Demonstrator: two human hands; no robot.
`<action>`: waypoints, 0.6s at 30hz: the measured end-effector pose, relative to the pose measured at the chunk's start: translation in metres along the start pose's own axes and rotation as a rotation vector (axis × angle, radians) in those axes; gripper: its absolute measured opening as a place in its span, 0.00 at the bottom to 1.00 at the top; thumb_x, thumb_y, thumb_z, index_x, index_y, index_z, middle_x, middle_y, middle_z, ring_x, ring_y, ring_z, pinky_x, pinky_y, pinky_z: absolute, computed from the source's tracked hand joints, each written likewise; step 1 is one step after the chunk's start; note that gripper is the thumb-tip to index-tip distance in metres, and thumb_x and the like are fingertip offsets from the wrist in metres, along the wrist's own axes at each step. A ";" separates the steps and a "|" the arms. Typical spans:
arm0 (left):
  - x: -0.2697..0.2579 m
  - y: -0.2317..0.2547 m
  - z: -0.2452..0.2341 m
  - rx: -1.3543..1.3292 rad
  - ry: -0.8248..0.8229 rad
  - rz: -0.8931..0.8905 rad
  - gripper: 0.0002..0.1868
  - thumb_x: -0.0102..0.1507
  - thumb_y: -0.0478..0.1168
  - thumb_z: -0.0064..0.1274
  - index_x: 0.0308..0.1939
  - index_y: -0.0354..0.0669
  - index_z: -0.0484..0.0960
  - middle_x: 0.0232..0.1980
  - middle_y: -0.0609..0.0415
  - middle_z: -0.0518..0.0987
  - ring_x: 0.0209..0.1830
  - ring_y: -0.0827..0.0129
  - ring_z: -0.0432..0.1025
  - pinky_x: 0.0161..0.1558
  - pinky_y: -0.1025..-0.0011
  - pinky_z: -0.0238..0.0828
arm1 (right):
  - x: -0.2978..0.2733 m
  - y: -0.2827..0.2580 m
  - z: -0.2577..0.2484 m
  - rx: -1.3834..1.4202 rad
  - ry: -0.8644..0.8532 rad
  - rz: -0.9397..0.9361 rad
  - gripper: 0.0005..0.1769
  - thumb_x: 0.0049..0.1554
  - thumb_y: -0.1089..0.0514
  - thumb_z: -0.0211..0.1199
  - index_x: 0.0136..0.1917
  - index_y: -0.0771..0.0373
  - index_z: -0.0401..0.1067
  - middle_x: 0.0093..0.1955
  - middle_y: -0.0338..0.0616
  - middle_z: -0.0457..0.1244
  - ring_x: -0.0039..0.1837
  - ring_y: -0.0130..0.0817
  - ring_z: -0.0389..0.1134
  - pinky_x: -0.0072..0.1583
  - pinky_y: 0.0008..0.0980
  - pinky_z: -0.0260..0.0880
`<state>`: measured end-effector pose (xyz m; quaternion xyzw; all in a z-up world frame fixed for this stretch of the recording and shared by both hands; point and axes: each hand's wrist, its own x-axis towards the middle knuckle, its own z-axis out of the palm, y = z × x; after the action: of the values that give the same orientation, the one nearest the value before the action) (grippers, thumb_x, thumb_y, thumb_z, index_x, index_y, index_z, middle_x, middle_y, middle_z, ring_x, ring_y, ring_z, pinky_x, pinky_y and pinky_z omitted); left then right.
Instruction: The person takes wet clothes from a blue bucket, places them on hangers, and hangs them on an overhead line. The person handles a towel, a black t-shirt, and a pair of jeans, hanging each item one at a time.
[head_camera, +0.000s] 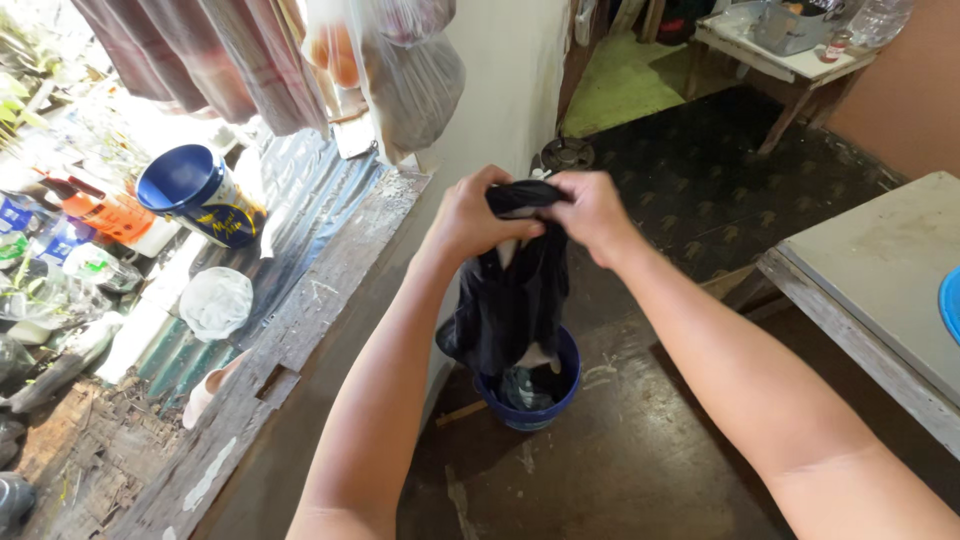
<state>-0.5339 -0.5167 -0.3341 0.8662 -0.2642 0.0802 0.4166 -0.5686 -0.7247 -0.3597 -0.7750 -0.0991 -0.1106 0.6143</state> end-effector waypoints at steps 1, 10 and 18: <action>-0.004 -0.009 -0.003 0.057 0.098 0.096 0.31 0.43 0.47 0.75 0.43 0.37 0.79 0.39 0.43 0.83 0.42 0.53 0.78 0.45 0.60 0.73 | 0.002 -0.008 -0.004 0.119 -0.010 -0.046 0.12 0.56 0.70 0.68 0.55 0.72 0.79 0.48 0.45 0.71 0.50 0.30 0.70 0.55 0.29 0.71; -0.025 -0.077 -0.051 0.058 -0.187 -0.251 0.21 0.52 0.49 0.73 0.43 0.42 0.88 0.34 0.54 0.85 0.33 0.68 0.78 0.39 0.69 0.74 | 0.003 -0.070 -0.041 0.363 0.130 -0.134 0.16 0.54 0.71 0.64 0.57 0.68 0.74 0.47 0.42 0.70 0.50 0.28 0.70 0.55 0.28 0.72; -0.008 -0.020 -0.099 -0.726 0.112 -0.062 0.16 0.68 0.48 0.63 0.45 0.37 0.82 0.36 0.60 0.76 0.35 0.79 0.66 0.38 0.75 0.64 | -0.001 -0.078 -0.053 -0.303 0.083 -0.170 0.20 0.56 0.54 0.78 0.48 0.70 0.72 0.39 0.42 0.65 0.43 0.24 0.62 0.47 0.25 0.65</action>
<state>-0.5221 -0.4277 -0.2880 0.6638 -0.2261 0.0157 0.7128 -0.5949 -0.7590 -0.2754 -0.8422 -0.1211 -0.2076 0.4827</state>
